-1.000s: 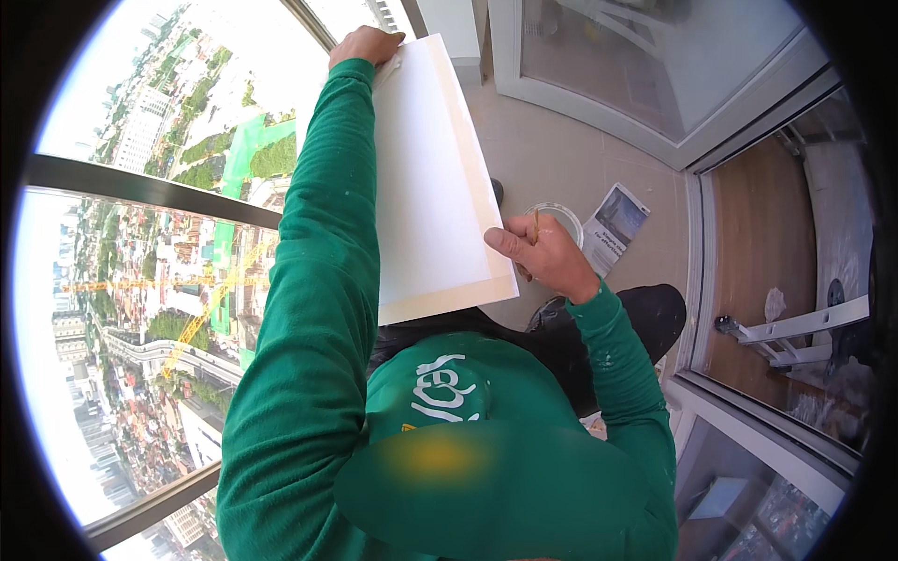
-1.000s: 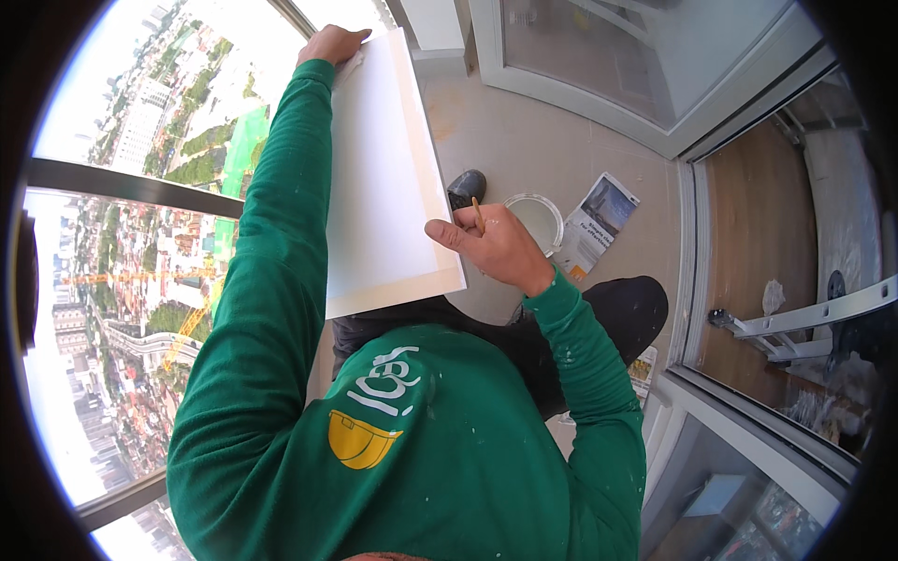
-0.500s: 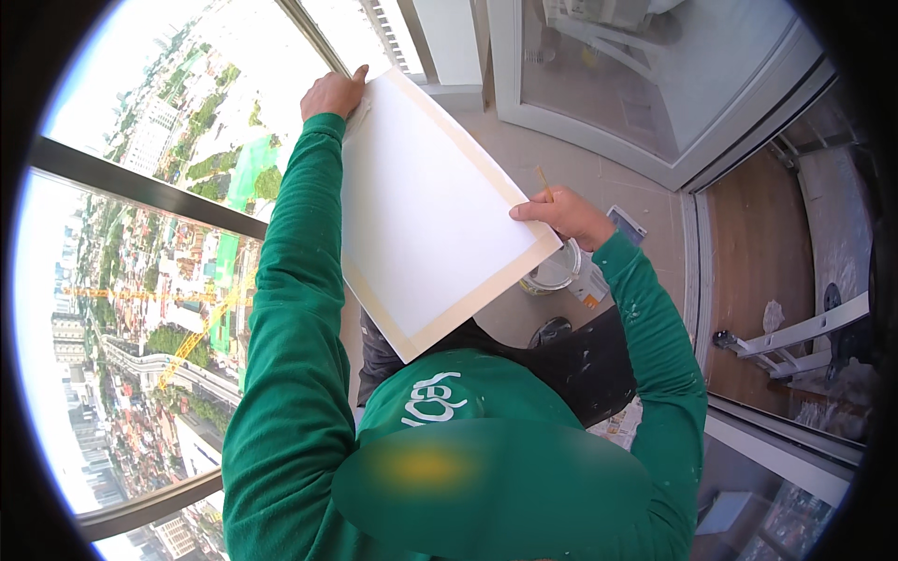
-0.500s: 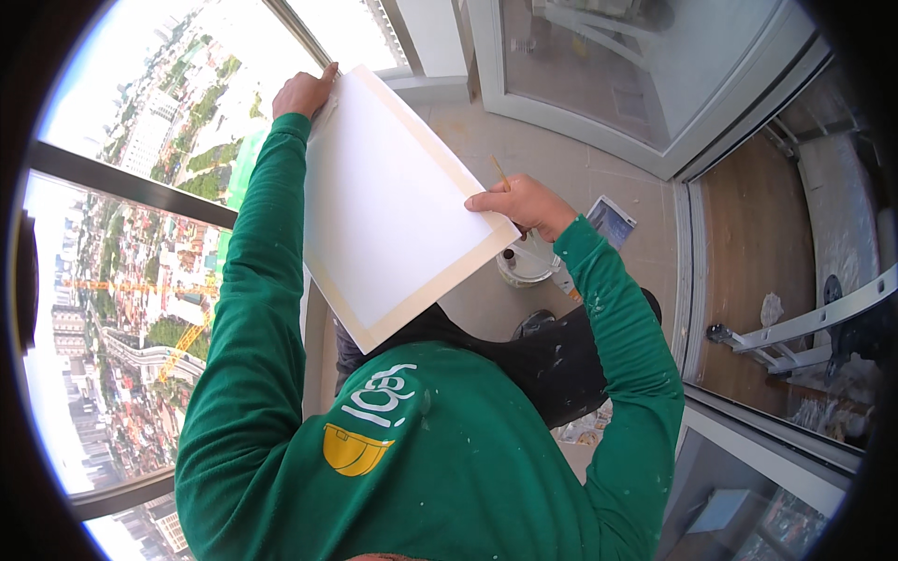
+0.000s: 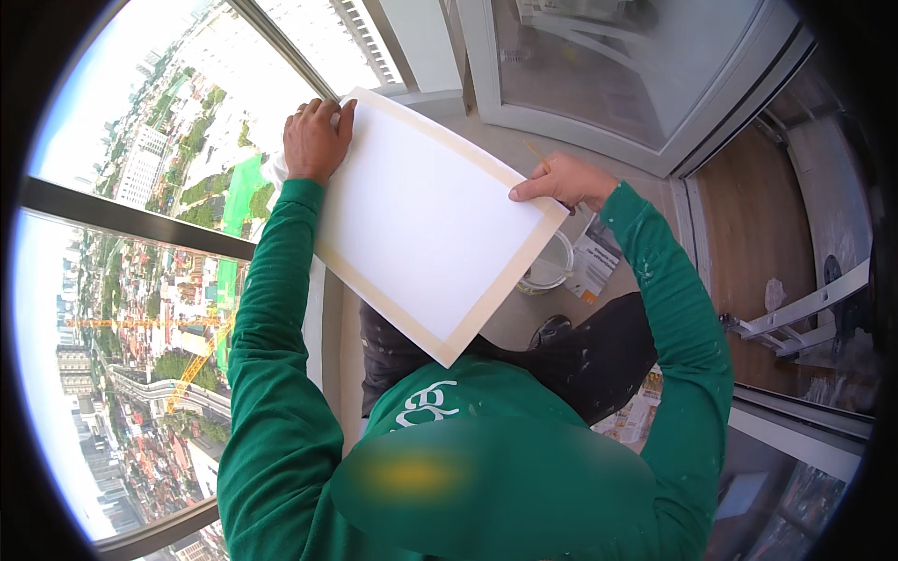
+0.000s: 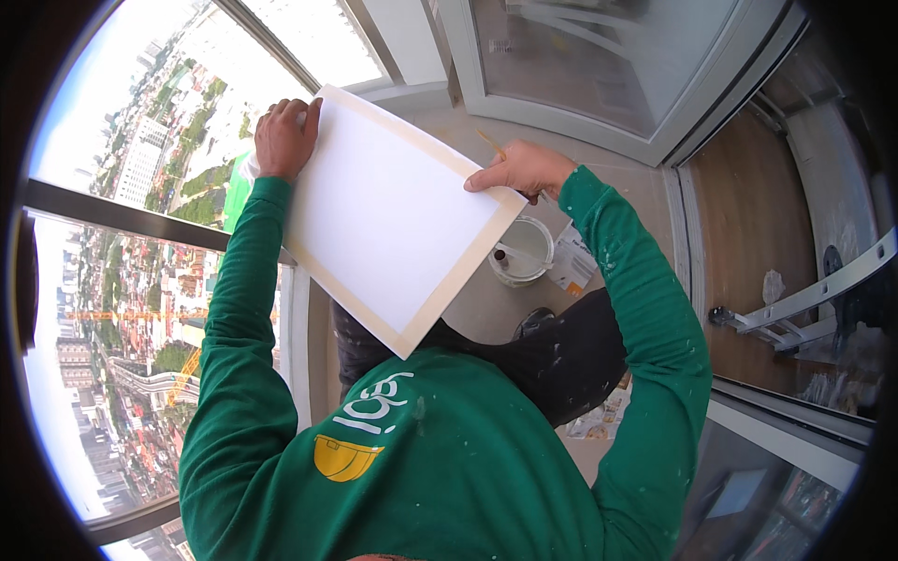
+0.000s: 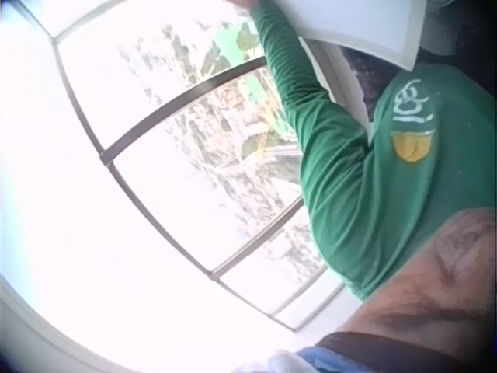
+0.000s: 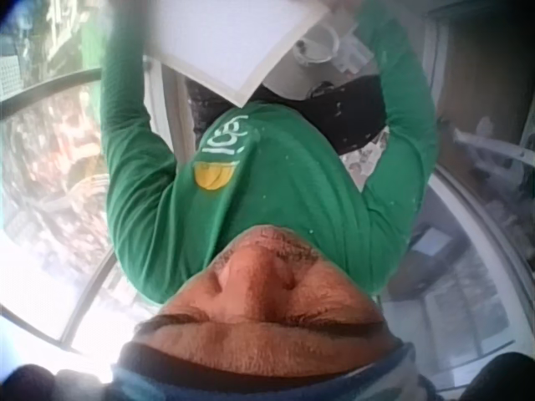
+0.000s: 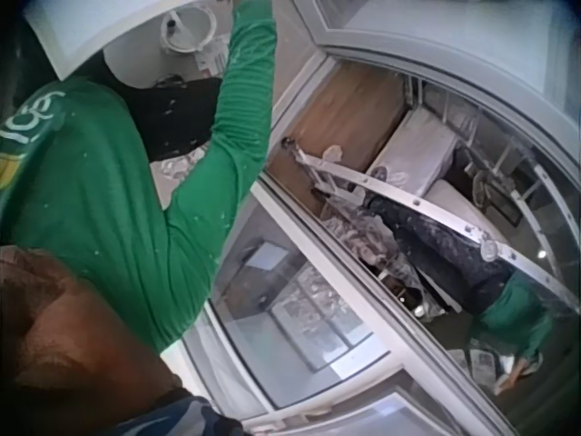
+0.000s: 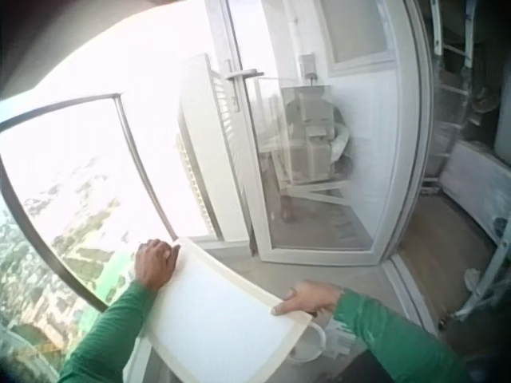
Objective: The person paints the edge of a white board with white paint using a brush and wipes the board with a cloth.
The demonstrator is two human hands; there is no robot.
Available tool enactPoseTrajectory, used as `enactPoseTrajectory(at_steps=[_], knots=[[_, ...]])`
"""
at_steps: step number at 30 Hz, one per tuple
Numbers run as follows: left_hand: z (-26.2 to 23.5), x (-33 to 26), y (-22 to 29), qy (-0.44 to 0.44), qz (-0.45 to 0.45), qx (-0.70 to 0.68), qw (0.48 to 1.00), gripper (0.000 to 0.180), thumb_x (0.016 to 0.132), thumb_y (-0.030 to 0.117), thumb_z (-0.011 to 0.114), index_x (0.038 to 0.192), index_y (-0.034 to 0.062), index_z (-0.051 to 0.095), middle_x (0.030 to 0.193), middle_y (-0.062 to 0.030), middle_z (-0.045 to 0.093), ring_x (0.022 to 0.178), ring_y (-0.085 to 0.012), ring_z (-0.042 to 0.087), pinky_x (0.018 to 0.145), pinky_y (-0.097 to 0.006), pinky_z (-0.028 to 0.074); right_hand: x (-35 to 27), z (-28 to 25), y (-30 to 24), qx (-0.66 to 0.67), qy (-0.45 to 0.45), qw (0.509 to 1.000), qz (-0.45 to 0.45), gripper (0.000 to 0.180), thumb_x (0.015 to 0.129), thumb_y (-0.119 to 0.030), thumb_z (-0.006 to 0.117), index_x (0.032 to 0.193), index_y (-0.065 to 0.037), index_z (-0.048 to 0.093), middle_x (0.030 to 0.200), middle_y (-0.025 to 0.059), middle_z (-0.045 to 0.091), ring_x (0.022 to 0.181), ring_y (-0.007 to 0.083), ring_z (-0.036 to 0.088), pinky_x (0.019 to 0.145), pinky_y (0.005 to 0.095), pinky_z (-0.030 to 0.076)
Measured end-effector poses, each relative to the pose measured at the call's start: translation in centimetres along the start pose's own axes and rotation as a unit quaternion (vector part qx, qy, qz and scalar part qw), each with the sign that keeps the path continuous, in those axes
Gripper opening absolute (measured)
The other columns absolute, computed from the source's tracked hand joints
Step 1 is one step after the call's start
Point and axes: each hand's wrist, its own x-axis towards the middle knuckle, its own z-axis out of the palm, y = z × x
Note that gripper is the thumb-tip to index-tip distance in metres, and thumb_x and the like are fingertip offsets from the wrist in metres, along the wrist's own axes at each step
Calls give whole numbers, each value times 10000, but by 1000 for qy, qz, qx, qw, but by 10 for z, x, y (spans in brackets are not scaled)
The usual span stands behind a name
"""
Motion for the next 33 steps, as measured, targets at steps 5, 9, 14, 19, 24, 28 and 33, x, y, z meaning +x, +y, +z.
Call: enactPoseTrajectory(at_steps=[5, 9, 14, 19, 24, 28, 33], knots=[[-40, -17, 85, -66, 295, -155, 940, 193, 894, 222, 779, 813, 74, 685, 759, -53, 596, 743, -244, 592, 737, -384, 489, 6, -12, 2, -14, -16, 1000, 9, 496, 727, -473, 889, 842, -3, 778, 608, 41, 588, 461, 128, 475, 407, 300, 314], [-42, -24, 132, -87, 434, -225, 868, 246, 934, 269, 736, 794, 83, 655, 770, -43, 586, 791, -234, 599, 806, -364, 495, 8, -17, -11, -51, -12, 999, 10, 459, 760, -453, 880, 827, -13, 770, 595, 20, 567, 487, 129, 503, 430, 300, 341], [-36, -21, 171, -113, 526, -280, 795, 213, 898, 250, 765, 796, 97, 657, 779, -41, 596, 796, -220, 611, 773, -359, 507, 24, -36, -17, -93, -3, 996, -1, 474, 726, -501, 881, 832, -51, 774, 578, 10, 540, 510, 143, 509, 433, 319, 365], [-23, -29, 225, -55, 619, -365, 693, 212, 877, 249, 779, 791, 102, 652, 785, -24, 593, 783, -204, 614, 730, -359, 511, 39, -49, -36, -153, -22, 988, 11, 482, 693, -521, 898, 796, -73, 752, 565, 8, 517, 493, 146, 502, 434, 320, 374], [-11, -11, 271, 29, 659, -401, 636, 219, 861, 249, 789, 788, 93, 654, 770, -24, 591, 745, -200, 614, 697, -348, 509, 46, -58, -55, -160, -35, 986, 4, 484, 665, -496, 911, 645, -103, 630, 517, 6, 407, 441, 160, 401, 430, 344, 327], [0, 0, 275, 77, 636, -422, 641, 226, 848, 266, 797, 790, 100, 656, 777, -25, 605, 733, -203, 620, 686, -351, 507, 59, -62, -54, -166, -59, 984, 3, 447, 698, -482, 913, 699, -68, 743, 596, 29, 618, 463, 153, 513, 410, 319, 373], [4, 3, 269, -23, 638, -390, 663, 225, 841, 282, 790, 781, 115, 650, 828, -24, 645, 806, -207, 658, 720, -347, 514, 68, -63, -42, -130, -85, 988, -9, 435, 730, -483, 907, 725, -74, 761, 577, 17, 603, 447, 148, 503, 405, 314, 362]])
